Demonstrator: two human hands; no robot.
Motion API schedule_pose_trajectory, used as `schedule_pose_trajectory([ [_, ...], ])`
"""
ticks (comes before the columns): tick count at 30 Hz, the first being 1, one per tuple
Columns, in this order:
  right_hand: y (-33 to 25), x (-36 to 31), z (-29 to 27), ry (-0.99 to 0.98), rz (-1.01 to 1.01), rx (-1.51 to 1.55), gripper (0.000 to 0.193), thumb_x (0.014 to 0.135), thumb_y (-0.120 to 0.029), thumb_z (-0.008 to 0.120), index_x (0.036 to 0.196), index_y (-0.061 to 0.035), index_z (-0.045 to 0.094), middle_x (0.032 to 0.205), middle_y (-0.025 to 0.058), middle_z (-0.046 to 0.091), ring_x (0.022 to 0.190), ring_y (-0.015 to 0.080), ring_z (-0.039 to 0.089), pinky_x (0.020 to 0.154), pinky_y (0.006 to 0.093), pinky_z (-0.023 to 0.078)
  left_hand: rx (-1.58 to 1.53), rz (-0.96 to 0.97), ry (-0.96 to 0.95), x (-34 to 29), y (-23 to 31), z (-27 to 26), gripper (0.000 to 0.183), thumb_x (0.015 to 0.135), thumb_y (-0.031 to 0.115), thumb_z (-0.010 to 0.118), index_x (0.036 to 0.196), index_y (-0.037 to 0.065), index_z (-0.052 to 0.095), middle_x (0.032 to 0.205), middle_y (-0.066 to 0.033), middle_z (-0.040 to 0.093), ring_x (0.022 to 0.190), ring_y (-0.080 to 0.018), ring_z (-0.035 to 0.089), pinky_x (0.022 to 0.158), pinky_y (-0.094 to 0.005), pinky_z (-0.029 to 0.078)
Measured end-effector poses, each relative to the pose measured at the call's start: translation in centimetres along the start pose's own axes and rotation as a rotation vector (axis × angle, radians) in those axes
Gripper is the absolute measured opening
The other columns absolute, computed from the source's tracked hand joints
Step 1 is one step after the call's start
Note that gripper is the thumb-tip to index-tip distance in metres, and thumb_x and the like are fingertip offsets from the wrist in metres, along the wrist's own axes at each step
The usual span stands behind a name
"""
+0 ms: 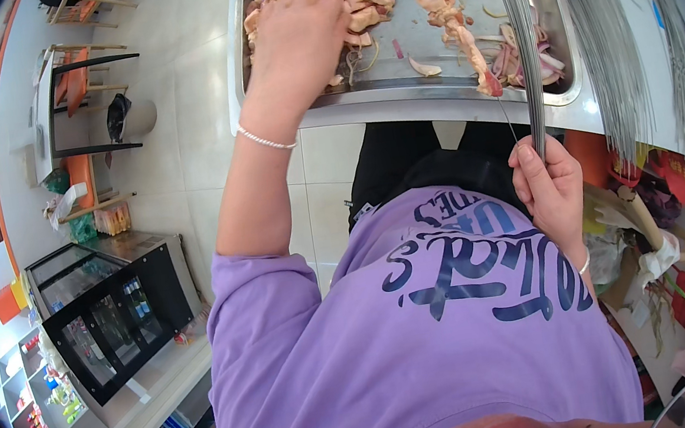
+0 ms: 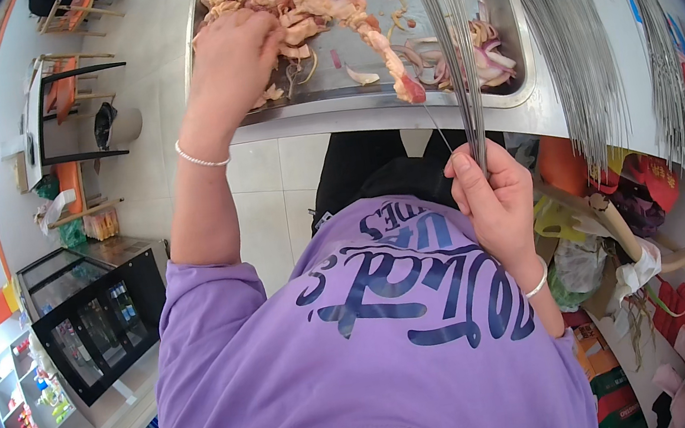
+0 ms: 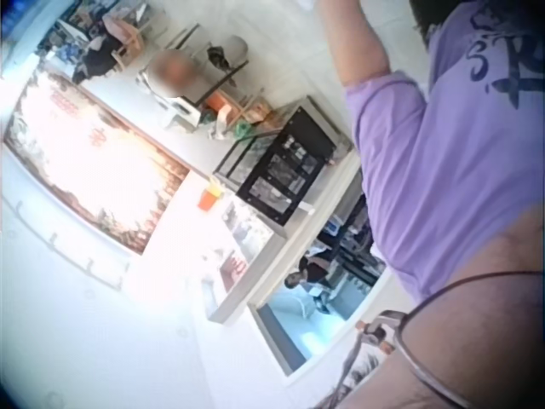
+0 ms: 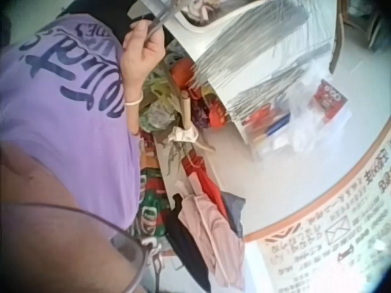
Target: The person threads pieces of raw meat onto metal skewers one by one. They pick up meat from a tray and slide it onto the skewers held in the other hand, repeating the process continuously.
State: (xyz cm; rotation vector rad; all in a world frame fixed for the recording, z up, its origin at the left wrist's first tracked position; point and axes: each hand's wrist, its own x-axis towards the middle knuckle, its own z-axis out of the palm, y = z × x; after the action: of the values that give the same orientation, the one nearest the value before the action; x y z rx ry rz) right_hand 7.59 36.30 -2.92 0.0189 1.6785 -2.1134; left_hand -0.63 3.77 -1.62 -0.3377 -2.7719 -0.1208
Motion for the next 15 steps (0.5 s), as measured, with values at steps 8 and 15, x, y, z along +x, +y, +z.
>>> schedule_pose_trajectory([
  [8,0.1,0.4,0.2,-0.003,0.025,-0.001,0.014,0.101,-0.011,0.054,0.094,0.0005,0.057,0.079,-0.0002,0.055,0.055,0.0018,0.042,0.048,0.0171,0.031,-0.493,-0.217,-0.014,-1.6,-0.9,-4.6,0.011,0.088,0.005,0.064,0.097,0.0,0.066,0.091,-0.0111,0.064,0.077,-0.0199,0.06,0.07,-0.0291,0.049],
  [15,0.3,0.4,0.1,-0.004,-0.002,-0.008,0.015,0.101,-0.012,0.054,0.093,0.0007,0.057,0.077,-0.0005,0.055,0.054,0.0016,0.042,0.048,0.017,0.031,-0.21,-0.17,0.128,-1.9,-1.6,-4.6,0.01,0.084,0.007,0.067,0.091,0.004,0.072,0.09,-0.0089,0.068,0.082,-0.0242,0.063,0.073,-0.0335,0.05],
])
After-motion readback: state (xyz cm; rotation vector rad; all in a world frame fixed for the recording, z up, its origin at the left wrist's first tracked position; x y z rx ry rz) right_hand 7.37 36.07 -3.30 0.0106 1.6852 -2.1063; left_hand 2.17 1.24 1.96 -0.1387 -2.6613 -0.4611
